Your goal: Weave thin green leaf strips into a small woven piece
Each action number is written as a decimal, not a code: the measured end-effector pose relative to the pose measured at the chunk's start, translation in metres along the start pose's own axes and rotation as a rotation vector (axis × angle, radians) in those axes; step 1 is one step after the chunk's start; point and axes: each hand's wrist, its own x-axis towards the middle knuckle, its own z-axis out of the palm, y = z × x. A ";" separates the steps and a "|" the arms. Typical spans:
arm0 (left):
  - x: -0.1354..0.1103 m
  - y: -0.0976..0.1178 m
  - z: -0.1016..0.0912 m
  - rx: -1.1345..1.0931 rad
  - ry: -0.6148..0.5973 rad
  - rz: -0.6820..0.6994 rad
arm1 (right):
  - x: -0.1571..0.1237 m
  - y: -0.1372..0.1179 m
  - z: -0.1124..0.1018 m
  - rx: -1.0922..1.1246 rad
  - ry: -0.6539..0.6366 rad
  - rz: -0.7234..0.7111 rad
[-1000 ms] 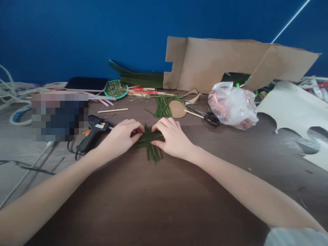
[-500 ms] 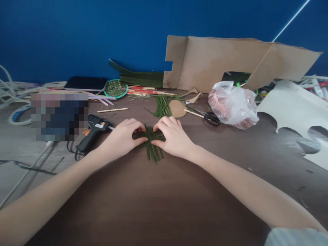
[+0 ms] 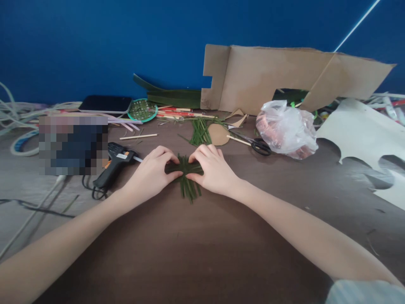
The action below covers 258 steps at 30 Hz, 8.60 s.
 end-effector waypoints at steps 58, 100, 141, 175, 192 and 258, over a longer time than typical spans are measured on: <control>0.005 -0.008 -0.008 0.012 -0.053 0.218 | 0.009 0.028 -0.002 -0.054 0.255 0.049; 0.007 -0.005 -0.020 -0.106 -0.036 0.063 | 0.003 0.005 -0.005 0.447 0.160 0.039; -0.007 0.006 0.006 0.112 0.017 0.035 | 0.005 0.010 -0.003 0.502 0.258 0.233; -0.010 0.014 -0.005 0.304 0.074 0.033 | 0.004 0.006 -0.004 0.452 0.082 0.169; -0.005 0.007 -0.007 0.100 -0.057 -0.014 | 0.013 0.004 -0.009 0.417 -0.071 0.221; 0.004 -0.002 -0.021 0.030 -0.137 0.183 | 0.010 -0.012 -0.011 0.396 0.178 -0.111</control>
